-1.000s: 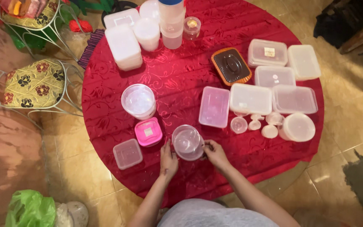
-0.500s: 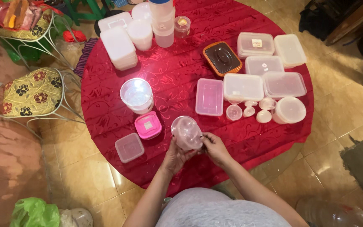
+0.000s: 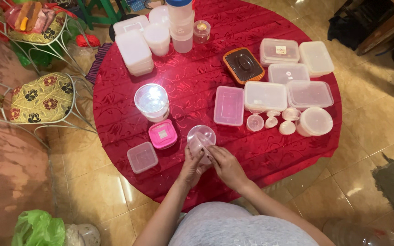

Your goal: The person opens and closes various plastic containers and lids on a red tablecloth, separating lids from bases and stacking them. The person handles small round containers, rectangular containers, and assorted lids, placing them in piles on the table.

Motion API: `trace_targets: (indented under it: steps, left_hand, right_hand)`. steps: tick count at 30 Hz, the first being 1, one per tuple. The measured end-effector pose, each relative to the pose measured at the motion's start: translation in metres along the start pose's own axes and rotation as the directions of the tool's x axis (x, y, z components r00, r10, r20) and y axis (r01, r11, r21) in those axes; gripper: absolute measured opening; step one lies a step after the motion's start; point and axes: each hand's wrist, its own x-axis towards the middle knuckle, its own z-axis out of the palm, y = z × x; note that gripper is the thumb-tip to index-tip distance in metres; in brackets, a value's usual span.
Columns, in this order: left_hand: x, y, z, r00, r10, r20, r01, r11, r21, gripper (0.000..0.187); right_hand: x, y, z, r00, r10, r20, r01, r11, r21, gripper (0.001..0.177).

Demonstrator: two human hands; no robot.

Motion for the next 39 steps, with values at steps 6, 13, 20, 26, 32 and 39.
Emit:
trace_targets:
  steps: [6, 13, 20, 26, 32, 39]
  left_hand:
    - [-0.001, 0.0, 0.002, 0.999, 0.0, -0.032, 0.0, 1.0, 0.023, 0.097]
    - [-0.005, 0.003, 0.006, 0.999, 0.05, 0.018, -0.051, 0.994, 0.092, 0.094]
    - [0.0, -0.001, -0.002, 0.992, 0.121, -0.04, -0.11, 0.97, 0.218, 0.092]
    - [0.004, -0.004, -0.004, 0.996, 0.088, 0.03, -0.091, 0.987, 0.135, 0.089]
    - [-0.001, 0.006, 0.005, 0.997, -0.034, -0.072, 0.037, 0.998, 0.046, 0.086]
    - [-0.003, 0.008, 0.01, 0.997, 0.003, 0.08, -0.015, 0.988, 0.153, 0.098]
  right_hand:
    - [-0.004, 0.001, -0.004, 1.0, 0.002, -0.008, -0.002, 0.999, 0.042, 0.03]
    - [-0.004, 0.006, -0.01, 0.994, 0.105, 0.001, -0.104, 0.981, 0.165, 0.028]
    - [0.003, 0.002, -0.018, 0.988, 0.154, -0.029, -0.146, 0.971, 0.189, 0.022]
    - [0.008, 0.003, -0.026, 0.988, 0.141, 0.057, -0.148, 0.978, 0.149, 0.025]
    - [0.008, 0.008, -0.026, 0.996, -0.037, 0.085, 0.026, 0.991, 0.132, 0.037]
    - [0.002, 0.011, -0.024, 0.999, -0.023, 0.026, 0.021, 0.998, 0.064, 0.033]
